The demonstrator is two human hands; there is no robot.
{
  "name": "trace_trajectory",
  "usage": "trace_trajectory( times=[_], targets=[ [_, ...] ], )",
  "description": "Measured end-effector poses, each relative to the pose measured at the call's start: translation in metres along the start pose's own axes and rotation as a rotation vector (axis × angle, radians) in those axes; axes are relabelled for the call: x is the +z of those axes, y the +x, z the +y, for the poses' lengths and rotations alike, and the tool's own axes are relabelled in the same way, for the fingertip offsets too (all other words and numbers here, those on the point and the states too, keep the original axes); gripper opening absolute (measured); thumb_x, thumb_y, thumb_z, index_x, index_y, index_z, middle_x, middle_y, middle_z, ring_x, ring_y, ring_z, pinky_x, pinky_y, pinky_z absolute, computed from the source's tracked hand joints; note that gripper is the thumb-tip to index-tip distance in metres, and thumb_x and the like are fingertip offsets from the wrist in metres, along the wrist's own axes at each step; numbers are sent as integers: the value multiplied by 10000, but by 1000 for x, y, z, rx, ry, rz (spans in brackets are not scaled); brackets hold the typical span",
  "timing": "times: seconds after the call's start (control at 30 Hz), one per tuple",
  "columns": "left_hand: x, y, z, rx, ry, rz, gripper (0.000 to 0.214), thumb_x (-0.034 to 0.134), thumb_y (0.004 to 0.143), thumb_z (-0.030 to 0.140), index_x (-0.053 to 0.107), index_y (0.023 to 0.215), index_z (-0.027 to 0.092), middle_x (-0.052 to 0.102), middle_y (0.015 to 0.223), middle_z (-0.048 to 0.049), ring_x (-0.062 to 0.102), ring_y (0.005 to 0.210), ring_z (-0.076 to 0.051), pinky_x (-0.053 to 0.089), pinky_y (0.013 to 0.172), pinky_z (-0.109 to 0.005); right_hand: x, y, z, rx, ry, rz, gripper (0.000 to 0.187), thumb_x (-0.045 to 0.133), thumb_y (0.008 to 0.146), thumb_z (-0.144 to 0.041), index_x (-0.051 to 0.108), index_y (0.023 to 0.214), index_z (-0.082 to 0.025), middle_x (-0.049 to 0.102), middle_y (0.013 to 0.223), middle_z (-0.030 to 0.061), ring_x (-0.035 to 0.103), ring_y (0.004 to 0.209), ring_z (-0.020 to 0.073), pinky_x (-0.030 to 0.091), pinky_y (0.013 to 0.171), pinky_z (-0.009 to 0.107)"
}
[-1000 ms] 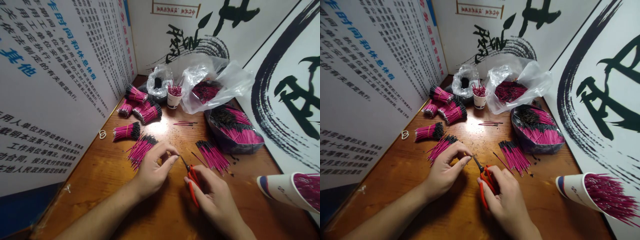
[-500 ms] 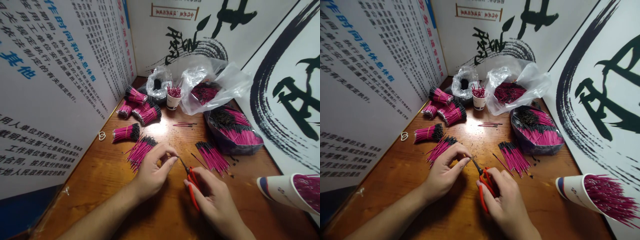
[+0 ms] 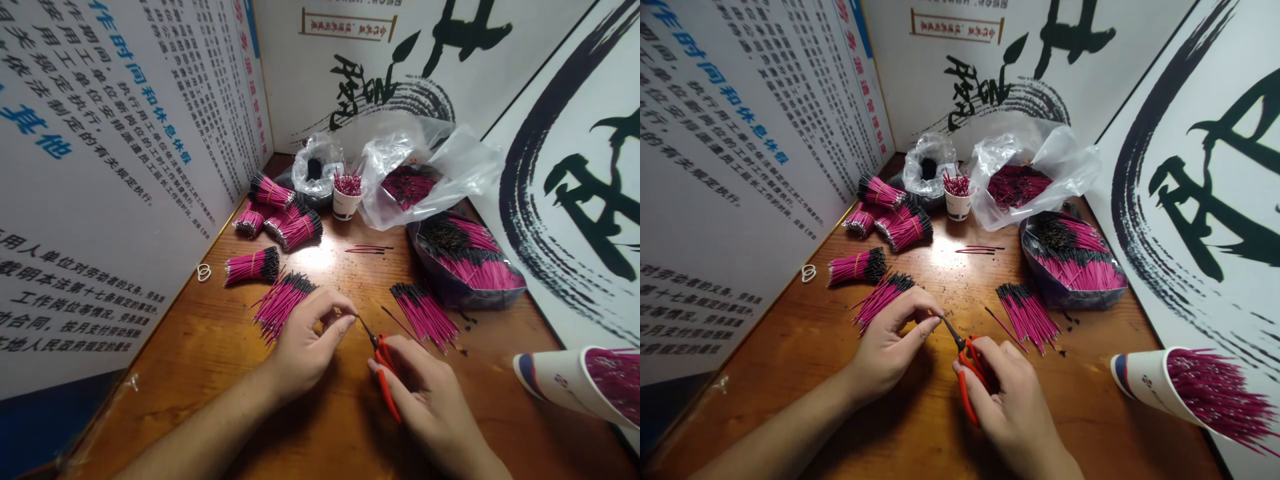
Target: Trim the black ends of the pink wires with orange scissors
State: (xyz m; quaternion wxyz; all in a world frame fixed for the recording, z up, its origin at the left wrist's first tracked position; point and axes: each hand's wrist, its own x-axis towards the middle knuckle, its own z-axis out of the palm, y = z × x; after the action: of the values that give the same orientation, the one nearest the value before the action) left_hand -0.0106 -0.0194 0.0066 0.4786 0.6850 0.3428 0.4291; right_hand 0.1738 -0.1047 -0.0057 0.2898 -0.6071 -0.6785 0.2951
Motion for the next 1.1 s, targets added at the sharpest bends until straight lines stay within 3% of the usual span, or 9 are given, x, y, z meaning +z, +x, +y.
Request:
trace_trajectory(
  times=[0.27, 1.1],
  targets=[
    [-1, 1, 3, -27, 19, -11, 97, 551, 918, 168, 617, 847, 162, 581, 807, -17, 511, 732, -123, 410, 676, -244, -3, 0, 1, -50, -86, 32, 150, 516, 952, -304, 629, 929, -207, 666, 764, 29, 598, 678, 168, 460, 597, 261],
    [-1, 0, 2, -64, 19, -29, 105, 519, 926, 188, 589, 849, 174, 536, 782, -7, 488, 719, -125, 398, 673, -248, 0, -2, 2, 4, -55, 17, 133, 543, 938, -319, 621, 930, -211, 631, 746, 26, 592, 685, 171, 469, 616, 272]
  ],
)
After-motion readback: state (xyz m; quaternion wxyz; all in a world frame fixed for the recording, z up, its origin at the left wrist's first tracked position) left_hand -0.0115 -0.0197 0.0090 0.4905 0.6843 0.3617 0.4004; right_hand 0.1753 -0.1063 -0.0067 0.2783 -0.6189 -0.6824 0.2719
